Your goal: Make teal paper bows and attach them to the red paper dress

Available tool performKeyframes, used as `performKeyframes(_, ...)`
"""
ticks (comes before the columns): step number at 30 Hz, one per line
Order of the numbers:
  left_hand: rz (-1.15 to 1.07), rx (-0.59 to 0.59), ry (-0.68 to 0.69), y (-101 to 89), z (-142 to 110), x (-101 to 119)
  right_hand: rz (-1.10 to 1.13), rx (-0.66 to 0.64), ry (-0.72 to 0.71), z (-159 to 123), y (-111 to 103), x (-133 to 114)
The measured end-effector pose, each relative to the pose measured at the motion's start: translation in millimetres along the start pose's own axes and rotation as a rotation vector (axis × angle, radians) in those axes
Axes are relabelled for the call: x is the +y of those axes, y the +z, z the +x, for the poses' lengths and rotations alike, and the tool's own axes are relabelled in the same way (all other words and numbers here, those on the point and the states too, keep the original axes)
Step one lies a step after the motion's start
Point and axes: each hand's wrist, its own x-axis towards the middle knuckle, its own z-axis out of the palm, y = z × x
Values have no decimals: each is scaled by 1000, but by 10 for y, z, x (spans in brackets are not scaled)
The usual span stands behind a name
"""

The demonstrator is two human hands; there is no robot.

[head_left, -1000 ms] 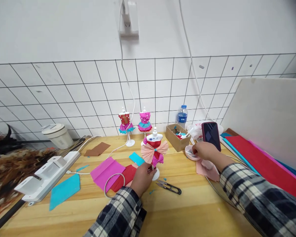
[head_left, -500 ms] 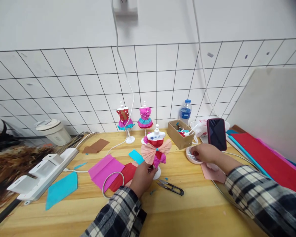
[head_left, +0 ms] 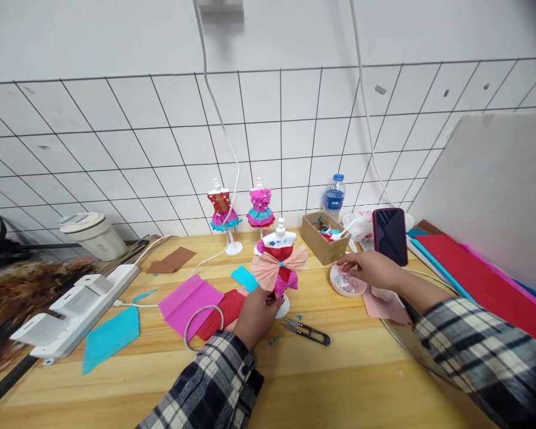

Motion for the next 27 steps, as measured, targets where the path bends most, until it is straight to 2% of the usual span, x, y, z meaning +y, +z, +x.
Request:
performKeyframes(5, 12, -6, -6, -13, -8, 29, -297, -62, 72, -32, -2, -53)
performKeyframes(10, 25, -9, -6, -5, 1, 23, -381, -94, 119, -46, 111, -131)
performKeyframes(17, 26, -10, 5, -3, 2, 7, -403, -100, 92, -33, 149, -163)
performKeyframes(23, 26, -6, 25, 20, 14, -56, -366, -68, 65, -78, 38, -52)
performKeyframes(27, 17, -9, 37, 26, 20, -73, -275, 0, 83, -128, -30, 31)
